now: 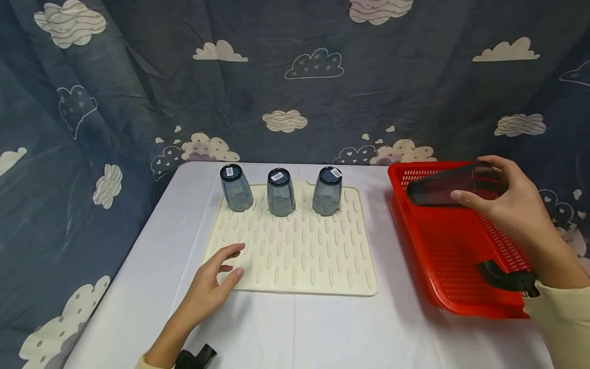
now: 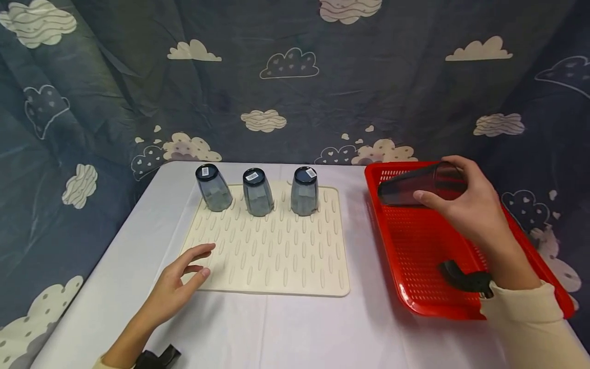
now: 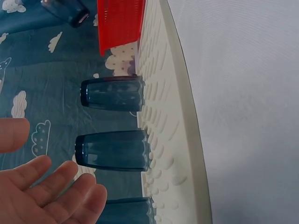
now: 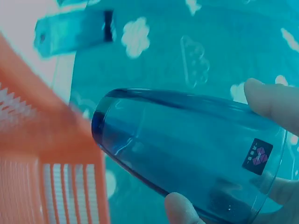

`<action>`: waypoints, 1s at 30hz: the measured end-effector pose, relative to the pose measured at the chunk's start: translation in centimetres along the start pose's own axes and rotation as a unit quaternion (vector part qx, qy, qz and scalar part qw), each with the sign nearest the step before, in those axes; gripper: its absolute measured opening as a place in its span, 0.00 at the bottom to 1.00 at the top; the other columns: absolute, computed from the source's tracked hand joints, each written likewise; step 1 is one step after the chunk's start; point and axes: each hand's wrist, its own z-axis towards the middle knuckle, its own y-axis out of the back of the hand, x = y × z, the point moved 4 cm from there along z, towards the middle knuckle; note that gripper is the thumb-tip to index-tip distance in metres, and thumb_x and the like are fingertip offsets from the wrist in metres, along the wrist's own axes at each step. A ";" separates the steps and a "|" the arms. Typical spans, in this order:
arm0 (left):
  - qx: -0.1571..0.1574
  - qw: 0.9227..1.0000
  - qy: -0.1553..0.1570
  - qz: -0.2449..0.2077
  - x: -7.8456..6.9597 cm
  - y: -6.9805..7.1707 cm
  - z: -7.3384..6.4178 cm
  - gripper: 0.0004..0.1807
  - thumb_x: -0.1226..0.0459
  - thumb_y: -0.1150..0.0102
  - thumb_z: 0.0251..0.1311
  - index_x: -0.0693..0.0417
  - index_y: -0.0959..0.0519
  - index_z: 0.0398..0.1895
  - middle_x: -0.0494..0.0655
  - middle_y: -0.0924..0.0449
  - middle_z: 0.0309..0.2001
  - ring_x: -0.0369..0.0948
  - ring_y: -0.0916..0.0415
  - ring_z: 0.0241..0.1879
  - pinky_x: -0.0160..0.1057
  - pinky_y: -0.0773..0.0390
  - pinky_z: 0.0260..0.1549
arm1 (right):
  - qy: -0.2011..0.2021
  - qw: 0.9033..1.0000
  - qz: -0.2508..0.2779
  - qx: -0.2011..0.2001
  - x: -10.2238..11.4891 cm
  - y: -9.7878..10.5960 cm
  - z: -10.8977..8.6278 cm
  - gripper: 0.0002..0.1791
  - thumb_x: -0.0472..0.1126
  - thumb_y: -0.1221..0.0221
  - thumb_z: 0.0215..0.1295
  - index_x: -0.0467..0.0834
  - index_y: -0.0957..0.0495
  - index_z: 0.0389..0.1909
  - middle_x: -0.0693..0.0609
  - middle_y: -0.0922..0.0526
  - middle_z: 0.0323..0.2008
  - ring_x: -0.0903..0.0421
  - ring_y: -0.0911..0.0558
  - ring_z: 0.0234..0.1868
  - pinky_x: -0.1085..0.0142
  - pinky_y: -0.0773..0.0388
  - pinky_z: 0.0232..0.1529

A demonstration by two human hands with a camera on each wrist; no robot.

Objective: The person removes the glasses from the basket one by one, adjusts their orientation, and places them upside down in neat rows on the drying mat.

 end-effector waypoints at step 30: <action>-0.006 1.000 -0.017 -0.020 -0.9 -0.8 0.6 0.31 0.70 0.38 0.63 0.51 0.32 0.69 0.50 0.27 0.66 0.48 0.25 0.62 0.44 0.18 0.51 | 0.124 0.973 0.176 0.087 9.5 -8.6 -5.3 0.45 0.40 0.32 0.60 0.47 0.45 0.75 0.36 0.32 0.66 0.36 0.25 0.61 0.61 0.18 0.54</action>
